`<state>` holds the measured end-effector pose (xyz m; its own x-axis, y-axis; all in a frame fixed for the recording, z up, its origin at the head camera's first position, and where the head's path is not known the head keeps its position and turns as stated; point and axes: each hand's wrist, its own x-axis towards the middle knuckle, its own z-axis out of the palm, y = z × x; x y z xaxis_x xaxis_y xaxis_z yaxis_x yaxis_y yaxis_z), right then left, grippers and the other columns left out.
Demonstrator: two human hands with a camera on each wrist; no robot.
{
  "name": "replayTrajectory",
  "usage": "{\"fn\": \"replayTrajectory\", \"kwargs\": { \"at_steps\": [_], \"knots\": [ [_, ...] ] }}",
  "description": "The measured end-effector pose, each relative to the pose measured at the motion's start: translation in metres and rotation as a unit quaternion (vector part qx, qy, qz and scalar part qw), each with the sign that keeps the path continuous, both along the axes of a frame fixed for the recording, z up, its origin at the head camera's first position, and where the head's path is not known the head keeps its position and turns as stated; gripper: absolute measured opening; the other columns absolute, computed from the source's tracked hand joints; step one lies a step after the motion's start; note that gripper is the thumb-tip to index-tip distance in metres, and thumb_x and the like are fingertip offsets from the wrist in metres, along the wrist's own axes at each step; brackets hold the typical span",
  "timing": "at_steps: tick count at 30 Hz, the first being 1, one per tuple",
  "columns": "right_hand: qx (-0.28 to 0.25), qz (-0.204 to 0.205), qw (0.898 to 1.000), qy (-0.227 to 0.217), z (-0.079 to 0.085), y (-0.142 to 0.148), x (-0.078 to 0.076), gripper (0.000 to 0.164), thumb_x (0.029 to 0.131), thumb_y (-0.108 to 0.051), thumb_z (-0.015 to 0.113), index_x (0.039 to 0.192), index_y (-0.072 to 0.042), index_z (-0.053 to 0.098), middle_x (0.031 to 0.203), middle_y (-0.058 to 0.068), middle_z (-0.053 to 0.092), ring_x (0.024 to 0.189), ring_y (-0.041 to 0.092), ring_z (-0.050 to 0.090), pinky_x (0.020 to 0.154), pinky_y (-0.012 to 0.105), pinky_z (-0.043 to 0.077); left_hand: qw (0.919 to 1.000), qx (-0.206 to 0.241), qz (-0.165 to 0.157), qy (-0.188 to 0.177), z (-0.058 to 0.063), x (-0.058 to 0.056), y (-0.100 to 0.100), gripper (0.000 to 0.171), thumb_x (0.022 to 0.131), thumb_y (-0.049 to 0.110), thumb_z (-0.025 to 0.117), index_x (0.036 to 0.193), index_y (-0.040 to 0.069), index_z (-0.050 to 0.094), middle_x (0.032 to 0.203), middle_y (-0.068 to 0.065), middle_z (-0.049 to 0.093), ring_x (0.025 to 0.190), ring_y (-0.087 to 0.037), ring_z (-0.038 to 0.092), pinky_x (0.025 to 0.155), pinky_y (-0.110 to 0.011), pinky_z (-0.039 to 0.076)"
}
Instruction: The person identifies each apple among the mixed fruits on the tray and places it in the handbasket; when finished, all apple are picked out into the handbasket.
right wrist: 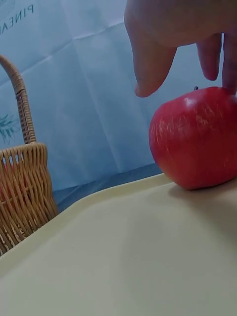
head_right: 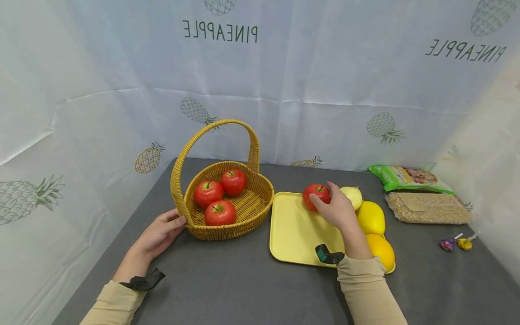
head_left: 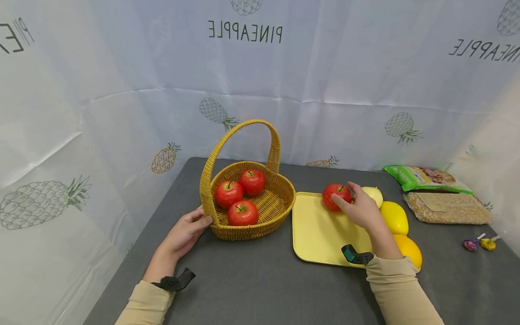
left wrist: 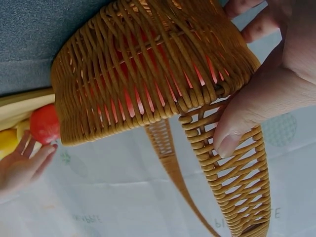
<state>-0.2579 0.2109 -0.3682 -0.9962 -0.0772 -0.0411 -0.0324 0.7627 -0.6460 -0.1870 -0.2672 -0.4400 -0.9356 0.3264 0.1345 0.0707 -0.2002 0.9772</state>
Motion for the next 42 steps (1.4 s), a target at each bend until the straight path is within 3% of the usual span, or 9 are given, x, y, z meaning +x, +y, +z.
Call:
{"fn": "replayTrajectory", "kwargs": {
  "at_steps": [7, 13, 22, 31, 37, 42],
  "knots": [
    [0.012, 0.007, 1.0, 0.022, -0.004, -0.006, -0.002, 0.099, 0.102, -0.057, 0.055, 0.161, 0.007, 0.009, 0.158, 0.037, 0.027, 0.138, 0.055, 0.035, 0.11, 0.065, 0.035, 1.0, -0.001, 0.0, -0.001, 0.0, 0.001, -0.001, 0.054, 0.106, 0.01, 0.057, 0.15, -0.014, 0.038, 0.17, -0.017, -0.001, 0.155, -0.033, -0.009, 0.107, -0.019, 0.039],
    [0.016, 0.011, 0.998, 0.054, -0.009, -0.01, -0.003, 0.091, 0.103, -0.052, 0.057, 0.158, 0.011, 0.021, 0.151, 0.039, 0.033, 0.131, 0.053, 0.041, 0.107, 0.065, 0.039, 0.9999, -0.003, 0.011, -0.007, 0.002, 0.002, -0.001, 0.055, 0.106, 0.012, 0.058, 0.152, -0.011, 0.037, 0.17, -0.018, 0.0, 0.155, -0.033, -0.008, 0.106, -0.018, 0.039],
    [0.025, 0.007, 0.998, 0.056, -0.013, -0.011, -0.003, 0.087, 0.101, -0.057, 0.056, 0.15, 0.012, 0.039, 0.141, 0.037, 0.042, 0.123, 0.049, 0.047, 0.1, 0.06, 0.047, 1.0, 0.0, 0.005, -0.006, 0.001, 0.001, 0.0, 0.052, 0.106, 0.011, 0.058, 0.15, -0.011, 0.041, 0.17, -0.018, 0.0, 0.155, -0.034, -0.007, 0.106, -0.018, 0.04],
    [-0.026, -0.007, 1.0, 0.011, -0.014, -0.014, -0.002, 0.095, 0.096, -0.065, 0.059, 0.15, 0.01, 0.036, 0.148, 0.033, 0.041, 0.131, 0.048, 0.047, 0.104, 0.058, 0.045, 1.0, 0.0, -0.001, 0.002, 0.001, 0.0, -0.001, 0.052, 0.107, 0.01, 0.056, 0.15, -0.013, 0.039, 0.17, -0.019, 0.001, 0.155, -0.035, -0.006, 0.107, -0.019, 0.04],
    [-0.083, -0.023, 0.996, -0.03, -0.016, -0.017, -0.003, 0.1, 0.088, -0.066, 0.071, 0.147, 0.006, 0.033, 0.145, 0.029, 0.042, 0.134, 0.045, 0.045, 0.106, 0.056, 0.044, 1.0, -0.005, 0.001, 0.003, 0.001, 0.0, 0.0, 0.056, 0.107, 0.01, 0.056, 0.151, -0.015, 0.034, 0.17, -0.02, 0.002, 0.155, -0.035, -0.006, 0.106, -0.019, 0.04],
    [-0.096, -0.014, 0.995, -0.035, -0.017, -0.018, -0.003, 0.104, 0.083, -0.063, 0.078, 0.148, 0.004, 0.032, 0.146, 0.029, 0.042, 0.133, 0.044, 0.044, 0.105, 0.055, 0.044, 1.0, -0.003, 0.0, 0.005, 0.0, 0.0, 0.0, 0.052, 0.107, 0.009, 0.056, 0.15, -0.013, 0.04, 0.17, -0.02, 0.002, 0.154, -0.035, -0.006, 0.107, -0.019, 0.04]
  ]
}}
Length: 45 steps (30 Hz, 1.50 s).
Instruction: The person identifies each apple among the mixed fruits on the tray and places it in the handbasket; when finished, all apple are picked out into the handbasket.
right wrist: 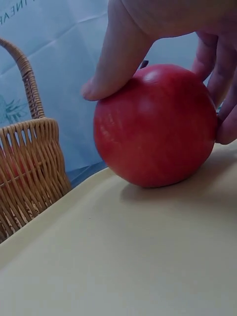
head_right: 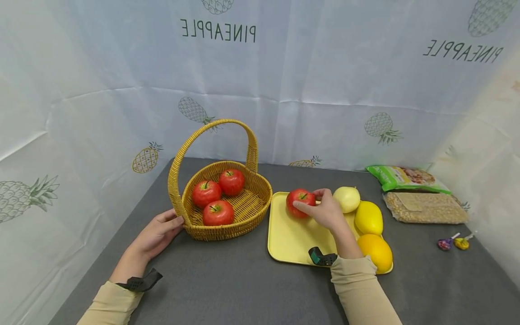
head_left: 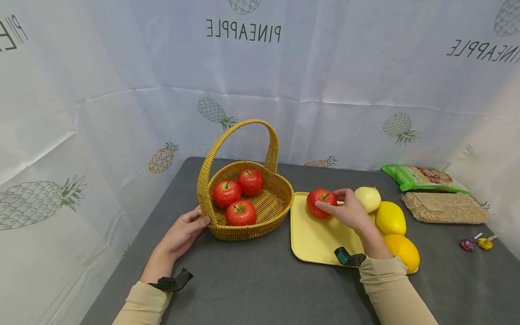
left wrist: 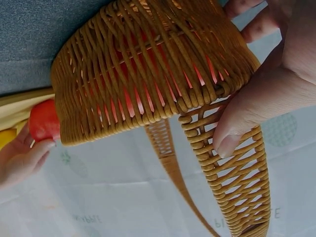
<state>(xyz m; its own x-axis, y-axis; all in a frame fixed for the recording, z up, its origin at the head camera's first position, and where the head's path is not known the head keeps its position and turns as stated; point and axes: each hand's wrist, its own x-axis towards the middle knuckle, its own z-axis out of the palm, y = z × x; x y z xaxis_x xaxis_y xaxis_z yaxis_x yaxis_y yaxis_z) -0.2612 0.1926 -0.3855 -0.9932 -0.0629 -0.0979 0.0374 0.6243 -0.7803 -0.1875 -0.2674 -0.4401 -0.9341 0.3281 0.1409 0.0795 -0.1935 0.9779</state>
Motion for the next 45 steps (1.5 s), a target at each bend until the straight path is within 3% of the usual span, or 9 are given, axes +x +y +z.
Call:
{"fn": "replayTrajectory", "kwargs": {
  "at_steps": [9, 15, 25, 39, 45],
  "knots": [
    [-0.021, 0.079, 0.997, -0.005, -0.003, -0.009, -0.003, 0.091, 0.086, -0.054, 0.08, 0.157, -0.013, 0.041, 0.147, 0.023, 0.048, 0.121, 0.039, 0.055, 0.093, 0.043, 0.051, 1.0, -0.005, 0.004, 0.004, 0.001, 0.0, -0.004, 0.055, 0.107, 0.01, 0.055, 0.152, -0.013, 0.035, 0.17, -0.019, 0.003, 0.154, -0.036, -0.004, 0.107, -0.019, 0.039],
    [-0.009, 0.065, 0.998, -0.025, -0.003, -0.017, -0.004, 0.086, 0.083, -0.059, 0.08, 0.147, -0.01, 0.05, 0.138, 0.019, 0.054, 0.115, 0.034, 0.055, 0.086, 0.038, 0.051, 0.9999, -0.007, 0.01, -0.005, 0.001, 0.001, -0.005, 0.058, 0.107, 0.011, 0.055, 0.154, -0.013, 0.03, 0.17, -0.019, 0.003, 0.154, -0.035, -0.005, 0.107, -0.018, 0.039],
    [-0.062, 0.018, 0.997, -0.048, -0.001, -0.02, -0.003, 0.094, 0.084, -0.057, 0.081, 0.149, -0.002, 0.042, 0.139, 0.023, 0.052, 0.114, 0.035, 0.059, 0.084, 0.04, 0.058, 0.9999, -0.002, -0.002, 0.011, -0.003, 0.0, 0.001, 0.05, 0.106, 0.009, 0.057, 0.147, -0.015, 0.043, 0.169, -0.021, 0.003, 0.154, -0.036, -0.007, 0.108, -0.019, 0.038],
    [-0.119, 0.044, 0.991, -0.032, 0.022, -0.026, -0.011, 0.078, 0.088, -0.052, 0.079, 0.138, 0.002, 0.053, 0.128, 0.02, 0.06, 0.109, 0.029, 0.064, 0.089, 0.044, 0.058, 0.9999, 0.004, -0.004, 0.008, -0.001, 0.0, 0.001, 0.046, 0.106, 0.008, 0.057, 0.146, -0.012, 0.047, 0.169, -0.02, 0.007, 0.154, -0.036, -0.002, 0.107, -0.022, 0.041],
    [-0.122, 0.052, 0.991, -0.023, 0.035, -0.031, -0.015, 0.077, 0.088, -0.053, 0.079, 0.137, 0.002, 0.055, 0.127, 0.02, 0.061, 0.109, 0.03, 0.063, 0.091, 0.047, 0.057, 1.0, -0.002, -0.005, 0.008, -0.003, -0.001, -0.001, 0.047, 0.107, 0.009, 0.056, 0.147, -0.012, 0.046, 0.17, -0.019, 0.002, 0.155, -0.035, -0.007, 0.108, -0.02, 0.04]
  ]
}}
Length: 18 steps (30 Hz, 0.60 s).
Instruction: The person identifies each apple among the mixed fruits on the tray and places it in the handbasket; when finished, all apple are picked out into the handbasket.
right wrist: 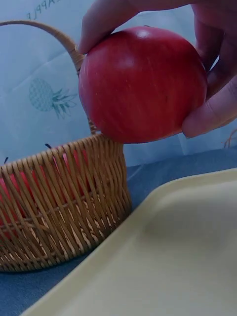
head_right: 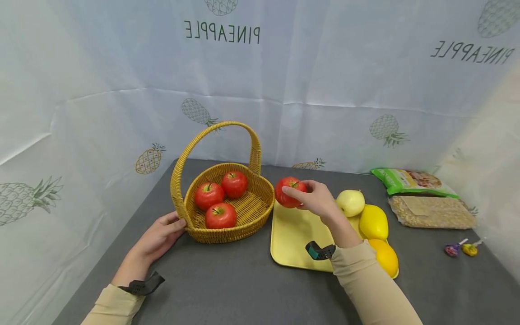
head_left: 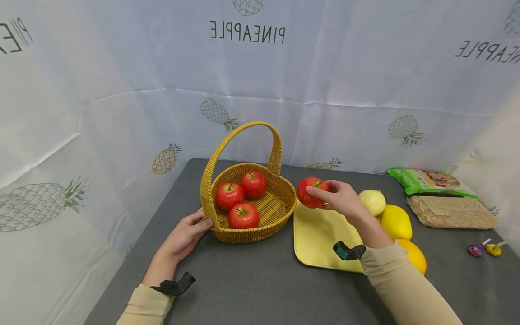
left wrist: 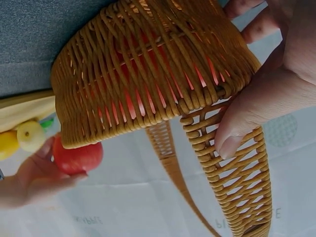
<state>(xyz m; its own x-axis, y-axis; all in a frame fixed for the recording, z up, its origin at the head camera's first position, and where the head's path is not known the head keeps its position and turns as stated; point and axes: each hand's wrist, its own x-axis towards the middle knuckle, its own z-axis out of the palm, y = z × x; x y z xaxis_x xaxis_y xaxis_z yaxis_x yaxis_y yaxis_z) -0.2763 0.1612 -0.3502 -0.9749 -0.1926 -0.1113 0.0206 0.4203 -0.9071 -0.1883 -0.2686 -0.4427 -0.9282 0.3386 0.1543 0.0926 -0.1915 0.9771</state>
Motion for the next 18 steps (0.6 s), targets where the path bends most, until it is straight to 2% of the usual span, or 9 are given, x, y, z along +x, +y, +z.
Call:
{"fn": "replayTrajectory", "kwargs": {
  "at_steps": [8, 13, 18],
  "knots": [
    [-0.029, 0.019, 0.999, -0.004, 0.016, -0.006, 0.001, 0.072, 0.091, -0.05, 0.077, 0.137, 0.001, 0.055, 0.128, 0.019, 0.061, 0.111, 0.03, 0.063, 0.092, 0.047, 0.057, 1.0, -0.001, 0.005, -0.003, 0.0, 0.0, -0.001, 0.045, 0.106, 0.009, 0.057, 0.145, -0.012, 0.049, 0.17, -0.017, 0.001, 0.154, -0.034, -0.011, 0.107, -0.018, 0.039],
    [-0.028, 0.055, 0.998, -0.016, 0.021, -0.011, 0.0, 0.069, 0.092, -0.048, 0.076, 0.134, 0.003, 0.056, 0.127, 0.019, 0.062, 0.112, 0.03, 0.063, 0.093, 0.048, 0.056, 0.9999, 0.002, 0.008, -0.009, 0.001, 0.0, 0.0, 0.048, 0.106, 0.009, 0.057, 0.147, -0.012, 0.045, 0.17, -0.017, 0.002, 0.155, -0.034, -0.008, 0.107, -0.019, 0.04],
    [-0.028, 0.094, 0.995, -0.027, 0.023, -0.018, 0.0, 0.065, 0.095, -0.045, 0.074, 0.134, 0.004, 0.056, 0.126, 0.018, 0.063, 0.111, 0.027, 0.064, 0.094, 0.047, 0.056, 0.9999, 0.007, 0.01, -0.01, 0.0, 0.001, 0.001, 0.043, 0.106, 0.008, 0.057, 0.144, -0.01, 0.052, 0.169, -0.019, 0.002, 0.155, -0.035, -0.007, 0.106, -0.019, 0.04]
  ]
}}
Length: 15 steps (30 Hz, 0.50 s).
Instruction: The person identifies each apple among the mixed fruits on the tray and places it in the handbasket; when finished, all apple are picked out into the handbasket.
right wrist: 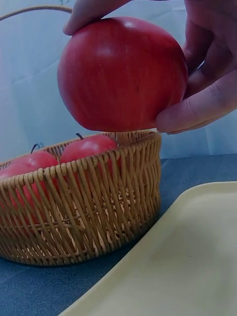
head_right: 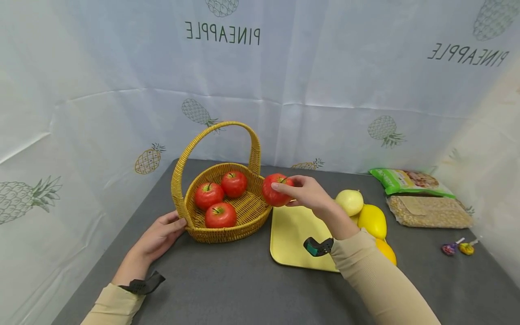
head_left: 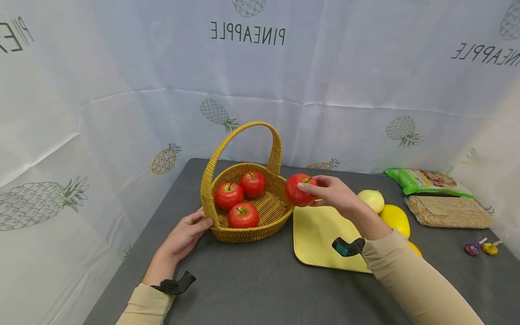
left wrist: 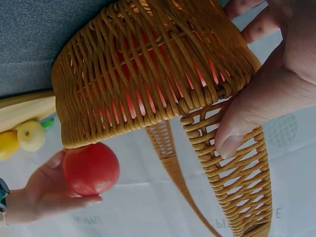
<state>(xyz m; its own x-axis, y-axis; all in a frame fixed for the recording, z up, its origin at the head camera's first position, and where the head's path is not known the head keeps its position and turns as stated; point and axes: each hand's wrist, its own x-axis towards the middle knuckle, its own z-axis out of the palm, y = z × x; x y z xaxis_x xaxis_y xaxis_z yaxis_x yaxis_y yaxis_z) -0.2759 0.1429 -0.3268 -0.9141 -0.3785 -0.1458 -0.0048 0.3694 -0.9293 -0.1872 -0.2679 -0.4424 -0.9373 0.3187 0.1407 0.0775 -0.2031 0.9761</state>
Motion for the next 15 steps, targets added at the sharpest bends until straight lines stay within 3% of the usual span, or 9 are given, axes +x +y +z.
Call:
{"fn": "replayTrajectory", "kwargs": {
  "at_steps": [9, 15],
  "knots": [
    [0.005, 0.039, 0.999, -0.014, 0.005, -0.014, -0.003, 0.06, 0.093, -0.041, 0.077, 0.129, 0.002, 0.057, 0.125, 0.018, 0.06, 0.112, 0.03, 0.063, 0.096, 0.055, 0.053, 1.0, -0.005, 0.004, 0.0, 0.001, 0.0, 0.002, 0.051, 0.105, 0.008, 0.059, 0.147, -0.015, 0.043, 0.17, -0.018, 0.003, 0.155, -0.034, -0.005, 0.107, -0.019, 0.039],
    [0.013, 0.068, 0.998, -0.008, 0.011, -0.023, -0.006, 0.063, 0.093, -0.041, 0.078, 0.137, -0.001, 0.056, 0.128, 0.017, 0.061, 0.111, 0.03, 0.065, 0.093, 0.05, 0.056, 1.0, -0.006, 0.004, 0.002, 0.0, -0.001, 0.002, 0.05, 0.104, 0.007, 0.059, 0.145, -0.017, 0.044, 0.169, -0.018, 0.009, 0.155, -0.033, 0.0, 0.107, -0.02, 0.039]
  ]
}}
